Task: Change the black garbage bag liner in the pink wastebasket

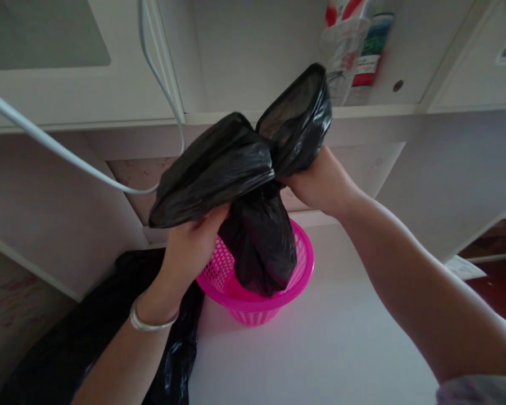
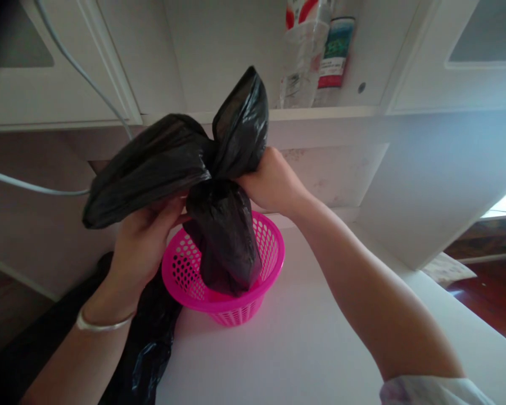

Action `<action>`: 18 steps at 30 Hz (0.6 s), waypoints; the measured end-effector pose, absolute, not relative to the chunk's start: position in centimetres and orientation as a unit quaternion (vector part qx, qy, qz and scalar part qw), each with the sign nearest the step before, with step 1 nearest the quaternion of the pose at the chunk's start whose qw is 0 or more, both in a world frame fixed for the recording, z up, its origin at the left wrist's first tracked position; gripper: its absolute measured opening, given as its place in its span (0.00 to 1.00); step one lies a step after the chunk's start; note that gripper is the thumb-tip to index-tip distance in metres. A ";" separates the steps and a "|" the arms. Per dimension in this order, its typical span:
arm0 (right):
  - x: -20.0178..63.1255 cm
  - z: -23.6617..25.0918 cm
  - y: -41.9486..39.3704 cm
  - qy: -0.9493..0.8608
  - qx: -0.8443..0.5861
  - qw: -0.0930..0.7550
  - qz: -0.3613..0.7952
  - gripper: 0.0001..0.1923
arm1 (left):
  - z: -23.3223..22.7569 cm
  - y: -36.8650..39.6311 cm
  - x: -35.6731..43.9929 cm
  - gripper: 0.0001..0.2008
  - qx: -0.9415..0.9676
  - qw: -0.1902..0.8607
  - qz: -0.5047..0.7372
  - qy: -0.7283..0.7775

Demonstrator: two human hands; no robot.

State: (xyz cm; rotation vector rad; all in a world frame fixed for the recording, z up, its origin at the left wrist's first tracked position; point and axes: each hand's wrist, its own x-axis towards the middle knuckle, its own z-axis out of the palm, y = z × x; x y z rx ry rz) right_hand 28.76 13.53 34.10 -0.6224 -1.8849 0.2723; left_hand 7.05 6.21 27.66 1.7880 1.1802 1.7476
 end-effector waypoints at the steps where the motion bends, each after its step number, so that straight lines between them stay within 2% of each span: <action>1: 28.9 34.7 13.3 -0.786 -0.250 0.555 0.107 0.09 | 26.6 5.0 6.8 0.17 0.629 0.197 0.623 0.421; 4: 29.2 36.9 12.2 -0.768 -0.217 0.596 0.094 0.15 | 22.6 1.4 6.4 0.13 0.686 0.093 0.562 0.452; 6: 29.3 38.5 11.4 -0.762 -0.197 0.613 0.070 0.18 | 20.1 -0.3 6.3 0.15 0.763 0.013 0.482 0.429; 9: 29.9 40.5 10.5 -0.767 -0.191 0.613 0.006 0.16 | 17.5 -1.2 6.8 0.14 0.818 -0.076 0.418 0.388; 12: 30.9 41.7 10.0 -0.773 -0.186 0.606 -0.038 0.11 | 16.6 0.0 7.1 0.09 0.825 -0.111 0.401 0.383; 15: 31.6 42.1 9.1 -0.752 -0.197 0.628 -0.043 0.14 | 16.3 2.3 6.7 0.04 0.832 -0.118 0.388 0.379; 18: 31.9 41.7 7.0 -0.722 -0.235 0.651 0.001 0.10 | 16.2 4.9 6.1 0.06 0.828 -0.103 0.405 0.374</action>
